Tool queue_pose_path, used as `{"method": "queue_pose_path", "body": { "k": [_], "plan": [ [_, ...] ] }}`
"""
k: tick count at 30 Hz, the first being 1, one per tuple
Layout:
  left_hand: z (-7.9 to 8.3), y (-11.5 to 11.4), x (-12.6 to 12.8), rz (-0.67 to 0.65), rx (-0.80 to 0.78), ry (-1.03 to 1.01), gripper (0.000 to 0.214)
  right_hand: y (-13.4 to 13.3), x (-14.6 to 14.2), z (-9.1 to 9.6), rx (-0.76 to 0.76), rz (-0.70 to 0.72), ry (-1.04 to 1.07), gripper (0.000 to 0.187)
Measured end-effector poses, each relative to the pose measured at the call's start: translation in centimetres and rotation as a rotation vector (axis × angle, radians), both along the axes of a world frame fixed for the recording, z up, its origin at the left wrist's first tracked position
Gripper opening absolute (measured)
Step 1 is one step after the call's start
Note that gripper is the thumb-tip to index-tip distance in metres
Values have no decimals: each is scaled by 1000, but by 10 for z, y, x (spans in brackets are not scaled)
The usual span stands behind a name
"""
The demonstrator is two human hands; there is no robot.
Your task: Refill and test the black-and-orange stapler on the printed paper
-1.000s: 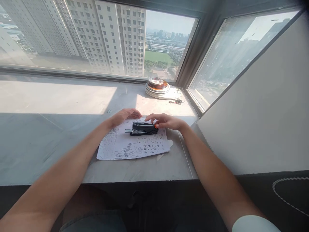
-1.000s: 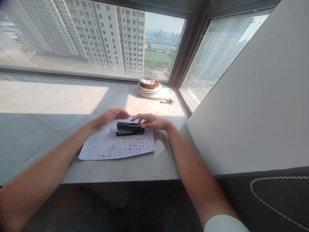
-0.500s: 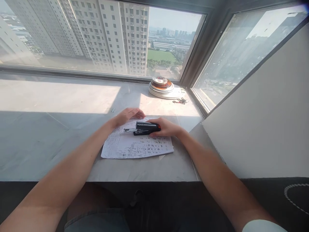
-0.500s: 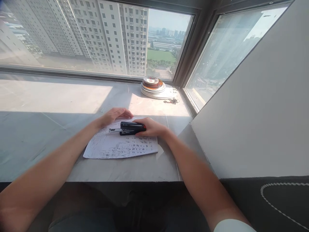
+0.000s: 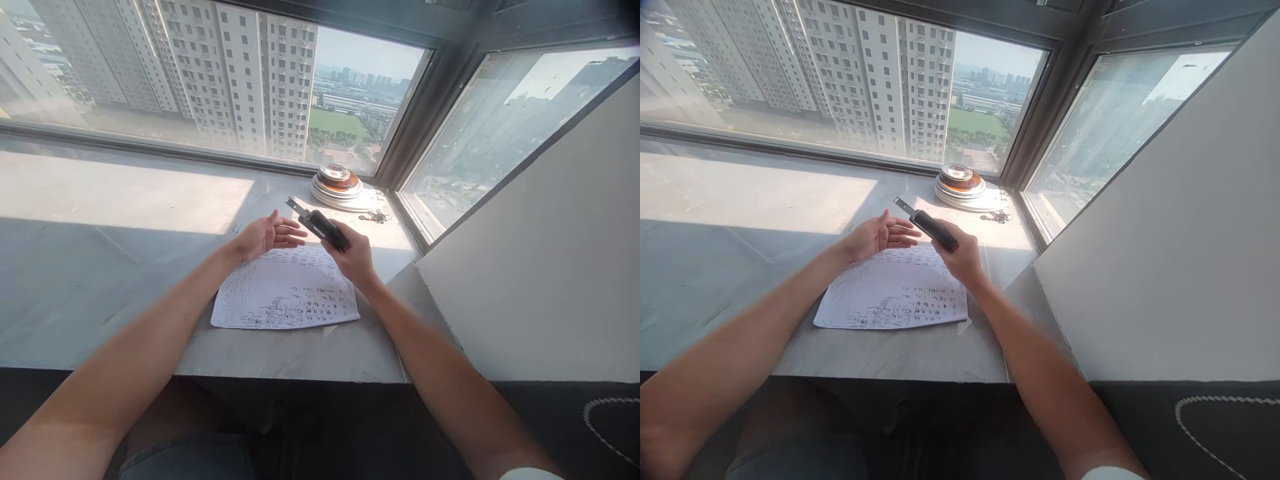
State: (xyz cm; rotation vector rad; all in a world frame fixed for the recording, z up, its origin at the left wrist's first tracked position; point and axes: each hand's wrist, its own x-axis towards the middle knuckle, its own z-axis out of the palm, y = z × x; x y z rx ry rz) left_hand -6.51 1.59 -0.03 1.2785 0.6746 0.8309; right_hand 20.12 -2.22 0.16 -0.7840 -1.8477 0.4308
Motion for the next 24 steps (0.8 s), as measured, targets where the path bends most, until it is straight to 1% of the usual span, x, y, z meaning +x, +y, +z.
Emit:
{"method": "queue_pose_path", "body": {
  "k": [2,4,8,12,14,19,24],
  "plan": [
    [2,-1,-1,-56,-52,-24,71,1,-2,-1,115,-9,-67,39],
    [3,-1,-1,-82,-92,-54,81,3,-4,-4,192,-9,-155,44],
    [3,1,-3,-42,-131,-111,91,9,-8,-9,275,-35,-309,51],
    [0,2,-3,29,-190,-123,88,11,-10,-8,381,-47,-412,52],
    [0,2,-2,48,-232,-118,84,10,-10,-6,411,-54,-460,54],
    [1,2,-1,45,-291,-138,85,6,-11,0,415,-78,-570,55],
    [0,4,-5,28,-324,-143,79,2,-12,6,457,-91,-626,50]
  ]
}}
